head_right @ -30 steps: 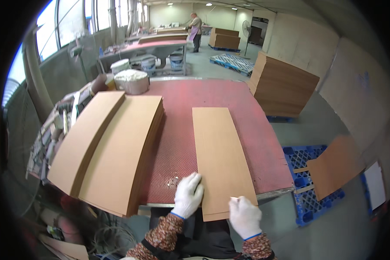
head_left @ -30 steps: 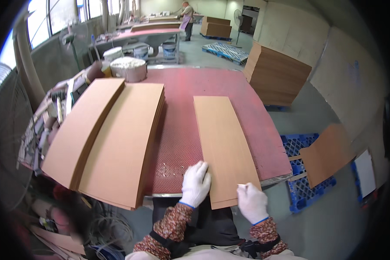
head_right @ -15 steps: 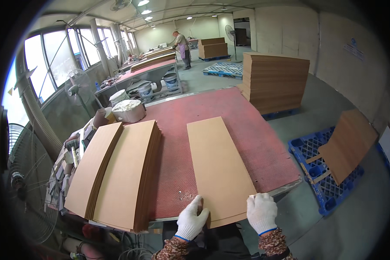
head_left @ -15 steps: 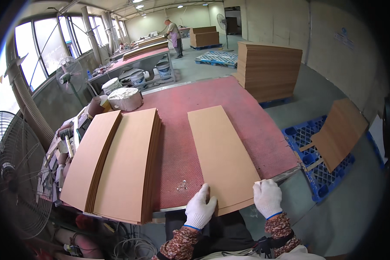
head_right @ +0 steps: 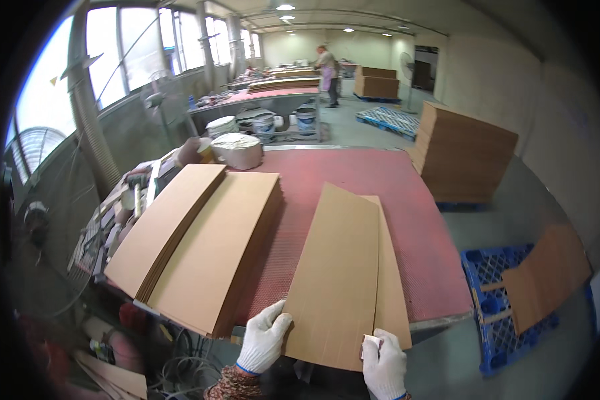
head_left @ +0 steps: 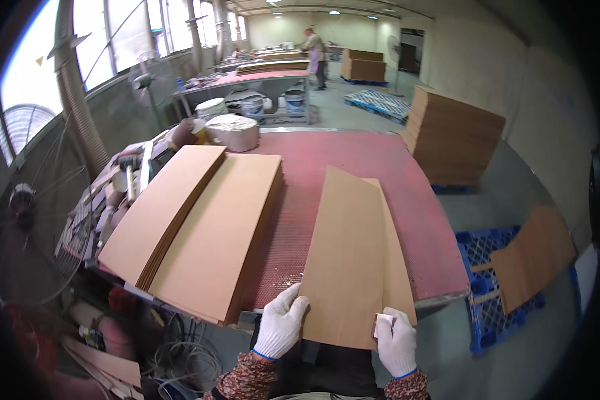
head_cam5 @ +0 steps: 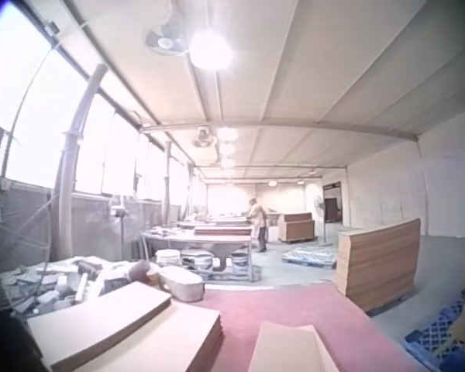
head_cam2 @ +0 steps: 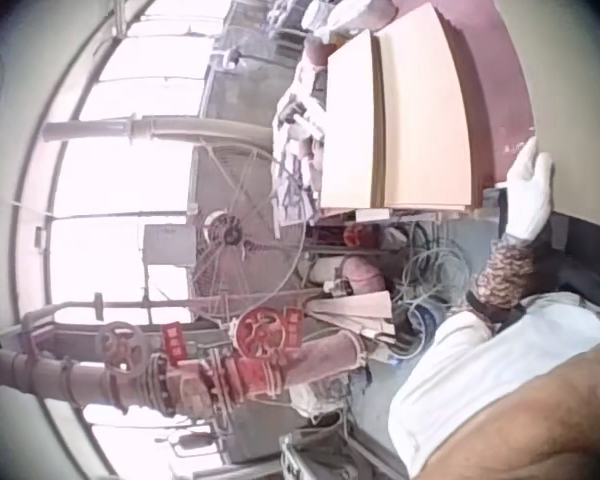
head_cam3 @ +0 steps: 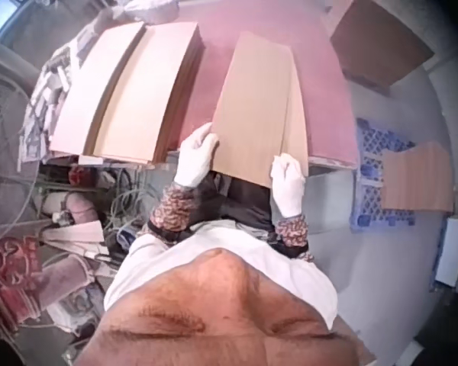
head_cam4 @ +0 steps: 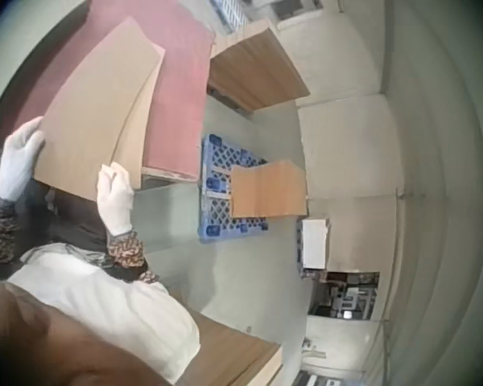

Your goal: The recorder is using a small piece of sandpaper to sand the edges and corners of wood panels on a workbench.

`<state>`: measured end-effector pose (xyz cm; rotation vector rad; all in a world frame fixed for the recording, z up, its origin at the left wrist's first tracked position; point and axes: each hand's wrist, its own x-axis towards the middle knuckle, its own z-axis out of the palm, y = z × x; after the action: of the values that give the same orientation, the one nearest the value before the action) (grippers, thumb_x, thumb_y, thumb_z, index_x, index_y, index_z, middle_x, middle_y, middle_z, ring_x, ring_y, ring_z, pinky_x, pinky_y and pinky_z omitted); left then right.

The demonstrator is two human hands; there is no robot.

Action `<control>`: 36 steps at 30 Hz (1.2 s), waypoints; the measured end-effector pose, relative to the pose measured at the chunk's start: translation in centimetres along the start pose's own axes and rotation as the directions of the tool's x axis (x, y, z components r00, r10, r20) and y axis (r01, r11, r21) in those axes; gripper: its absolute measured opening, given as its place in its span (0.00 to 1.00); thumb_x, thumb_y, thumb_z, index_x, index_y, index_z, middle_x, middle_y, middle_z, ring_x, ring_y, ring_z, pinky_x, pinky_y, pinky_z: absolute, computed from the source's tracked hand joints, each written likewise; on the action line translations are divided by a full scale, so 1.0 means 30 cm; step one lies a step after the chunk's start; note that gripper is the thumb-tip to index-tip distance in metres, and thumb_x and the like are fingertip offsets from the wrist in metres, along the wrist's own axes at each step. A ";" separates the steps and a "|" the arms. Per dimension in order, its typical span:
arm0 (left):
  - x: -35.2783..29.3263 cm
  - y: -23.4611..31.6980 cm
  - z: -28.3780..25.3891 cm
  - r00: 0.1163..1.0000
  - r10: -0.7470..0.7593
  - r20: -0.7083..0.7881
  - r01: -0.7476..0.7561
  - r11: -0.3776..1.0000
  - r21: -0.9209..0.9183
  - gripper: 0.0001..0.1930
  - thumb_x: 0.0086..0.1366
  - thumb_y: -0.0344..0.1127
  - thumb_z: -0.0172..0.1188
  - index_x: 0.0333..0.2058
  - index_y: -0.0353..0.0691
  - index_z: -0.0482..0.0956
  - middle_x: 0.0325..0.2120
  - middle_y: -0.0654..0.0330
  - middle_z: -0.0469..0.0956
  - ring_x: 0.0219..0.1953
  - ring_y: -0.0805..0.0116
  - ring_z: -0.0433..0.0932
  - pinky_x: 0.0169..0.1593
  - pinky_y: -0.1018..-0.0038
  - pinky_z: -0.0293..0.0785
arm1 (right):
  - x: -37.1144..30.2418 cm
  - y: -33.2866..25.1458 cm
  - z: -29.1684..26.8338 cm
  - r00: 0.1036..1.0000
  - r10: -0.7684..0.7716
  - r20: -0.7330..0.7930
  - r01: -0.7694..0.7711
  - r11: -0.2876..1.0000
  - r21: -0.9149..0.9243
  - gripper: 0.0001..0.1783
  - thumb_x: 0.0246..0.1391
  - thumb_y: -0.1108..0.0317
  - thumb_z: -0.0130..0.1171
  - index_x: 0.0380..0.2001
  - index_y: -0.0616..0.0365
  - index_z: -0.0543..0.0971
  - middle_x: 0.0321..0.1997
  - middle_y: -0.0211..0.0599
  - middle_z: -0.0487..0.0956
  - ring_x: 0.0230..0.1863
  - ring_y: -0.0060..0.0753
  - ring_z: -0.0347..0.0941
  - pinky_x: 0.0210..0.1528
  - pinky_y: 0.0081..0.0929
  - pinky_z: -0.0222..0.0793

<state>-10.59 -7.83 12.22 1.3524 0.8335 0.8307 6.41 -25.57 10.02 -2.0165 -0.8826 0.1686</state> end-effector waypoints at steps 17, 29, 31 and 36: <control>-0.126 0.164 -0.529 0.914 0.204 -0.352 0.025 0.835 0.549 0.21 0.74 0.35 0.62 0.60 0.27 0.82 0.48 0.44 0.89 0.48 0.63 0.89 0.55 0.71 0.81 | 0.024 -0.367 0.227 0.913 -0.250 0.321 0.035 0.835 0.549 0.25 0.77 0.66 0.56 0.65 0.76 0.73 0.54 0.47 0.86 0.53 0.29 0.83 0.57 0.29 0.80; -0.140 0.142 -0.555 0.740 0.671 -0.039 -0.179 0.252 0.951 0.11 0.63 0.37 0.70 0.40 0.38 0.89 0.42 0.52 0.86 0.49 0.47 0.82 0.58 0.54 0.74 | 0.018 -0.452 0.502 0.859 -0.398 0.322 0.081 0.726 0.683 0.21 0.74 0.66 0.61 0.61 0.70 0.78 0.57 0.52 0.85 0.43 0.28 0.87 0.49 0.28 0.83; -0.135 0.141 -0.564 0.757 0.649 -0.071 -0.157 0.287 0.945 0.12 0.64 0.37 0.70 0.41 0.36 0.88 0.43 0.51 0.85 0.51 0.46 0.81 0.60 0.52 0.73 | 0.040 -0.484 0.512 0.837 -0.460 0.294 0.197 0.757 0.623 0.19 0.74 0.67 0.60 0.59 0.70 0.80 0.58 0.52 0.85 0.42 0.28 0.87 0.48 0.27 0.83; -0.104 0.100 -0.616 0.751 0.652 -0.104 -0.139 0.310 0.941 0.15 0.68 0.38 0.67 0.47 0.34 0.86 0.48 0.48 0.83 0.57 0.43 0.78 0.68 0.47 0.68 | 0.061 -0.527 0.553 0.809 -0.511 0.290 0.246 0.744 0.622 0.18 0.74 0.66 0.59 0.56 0.69 0.81 0.57 0.50 0.85 0.44 0.27 0.86 0.47 0.28 0.82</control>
<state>-28.40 -1.72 14.54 2.4983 1.4937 1.2354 -7.64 -7.65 13.06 -1.2110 -1.3482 0.6013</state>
